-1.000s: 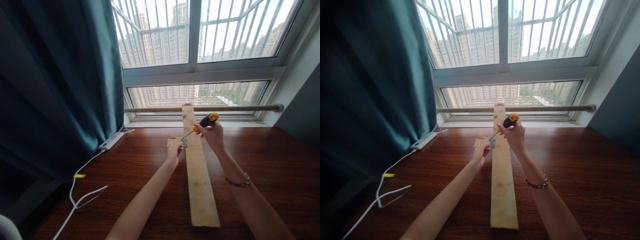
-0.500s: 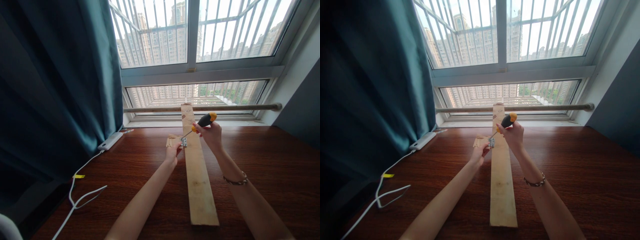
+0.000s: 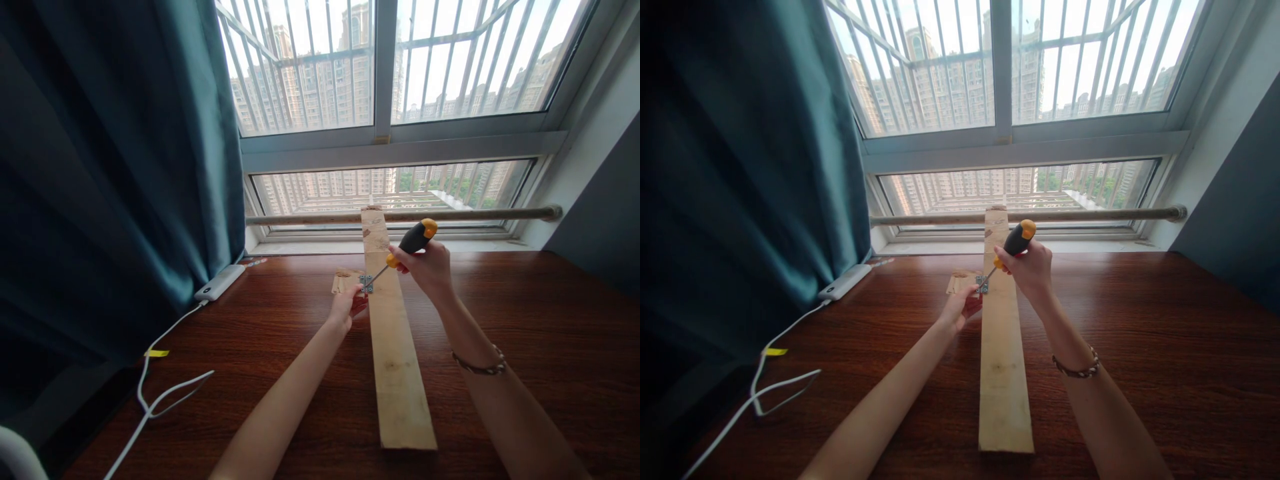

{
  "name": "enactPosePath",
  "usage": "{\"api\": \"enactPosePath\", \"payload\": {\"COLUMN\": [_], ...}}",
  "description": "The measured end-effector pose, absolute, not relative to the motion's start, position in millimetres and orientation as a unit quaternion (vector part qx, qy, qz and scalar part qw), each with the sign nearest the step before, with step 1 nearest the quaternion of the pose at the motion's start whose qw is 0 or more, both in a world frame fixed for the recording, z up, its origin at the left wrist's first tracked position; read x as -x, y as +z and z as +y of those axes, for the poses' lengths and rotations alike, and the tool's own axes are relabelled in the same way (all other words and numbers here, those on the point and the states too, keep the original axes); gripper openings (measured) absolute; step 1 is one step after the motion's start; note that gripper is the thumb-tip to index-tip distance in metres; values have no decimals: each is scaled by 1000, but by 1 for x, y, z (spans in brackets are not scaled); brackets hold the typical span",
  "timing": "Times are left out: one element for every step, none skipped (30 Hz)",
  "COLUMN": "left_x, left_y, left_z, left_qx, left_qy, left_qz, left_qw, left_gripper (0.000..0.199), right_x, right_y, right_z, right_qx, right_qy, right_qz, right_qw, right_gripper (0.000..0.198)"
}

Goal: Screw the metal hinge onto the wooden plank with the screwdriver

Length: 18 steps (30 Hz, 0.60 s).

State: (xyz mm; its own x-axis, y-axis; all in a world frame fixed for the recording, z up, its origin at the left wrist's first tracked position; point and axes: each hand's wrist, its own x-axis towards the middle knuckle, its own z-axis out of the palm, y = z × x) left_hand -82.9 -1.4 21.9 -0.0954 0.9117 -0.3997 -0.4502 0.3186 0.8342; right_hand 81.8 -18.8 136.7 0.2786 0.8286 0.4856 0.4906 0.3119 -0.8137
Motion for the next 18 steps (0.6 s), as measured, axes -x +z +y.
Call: {"api": "enactPosePath", "payload": {"left_x": [83, 84, 84, 85, 85, 85, 85, 85, 85, 85, 85, 84, 84, 84, 84, 84, 84, 84], "left_y": [23, 23, 24, 24, 25, 25, 25, 25, 26, 26, 26, 26, 26, 26, 27, 27, 27, 27], "left_z": [-2, -2, -2, -2, -3, -3, -3, -3, -3, -4, -4, -4, -4, -4, -5, -5, -5, -5], "left_qx": [-229, -233, -237, -240, -243, -245, -246, -248, -251, -254, -257, -259, -261, -261, -261, -261, -262, -263], "left_qy": [528, 519, 510, 501, 494, 491, 489, 490, 492, 494, 496, 496, 495, 492, 490, 489, 490, 493], "left_qz": [515, 521, 526, 530, 533, 535, 536, 536, 536, 536, 537, 540, 544, 548, 551, 552, 551, 550], "left_qw": [635, 637, 638, 640, 642, 642, 642, 641, 639, 635, 632, 628, 626, 624, 623, 623, 622, 621], "left_gripper": [15, 16, 17, 19, 20, 21, 22, 22, 22, 22, 22, 21, 21, 21, 21, 21, 20, 20], "right_x": [-81, -80, -79, -78, -77, -76, -76, -76, -75, -75, -75, -75, -75, -75, -75, -75, -74, -74], "right_y": [136, 134, 133, 132, 131, 130, 130, 130, 130, 130, 130, 130, 130, 130, 130, 130, 130, 130], "right_z": [-18, -18, -17, -16, -16, -16, -16, -16, -16, -16, -16, -16, -16, -16, -16, -16, -17, -17], "right_qx": [567, 567, 567, 567, 567, 566, 566, 567, 567, 568, 570, 572, 574, 575, 575, 575, 574, 572], "right_qy": [149, 151, 152, 152, 151, 149, 147, 146, 145, 144, 144, 144, 145, 147, 148, 148, 148, 147], "right_qz": [-585, -588, -590, -593, -596, -599, -601, -603, -604, -605, -605, -604, -603, -602, -602, -603, -604, -606], "right_qw": [560, 557, 554, 551, 549, 546, 544, 542, 540, 539, 537, 536, 535, 534, 533, 533, 533, 532], "right_gripper": [34, 34, 34, 34, 34, 34, 34, 34, 33, 33, 33, 33, 32, 32, 32, 32, 31, 31]}}
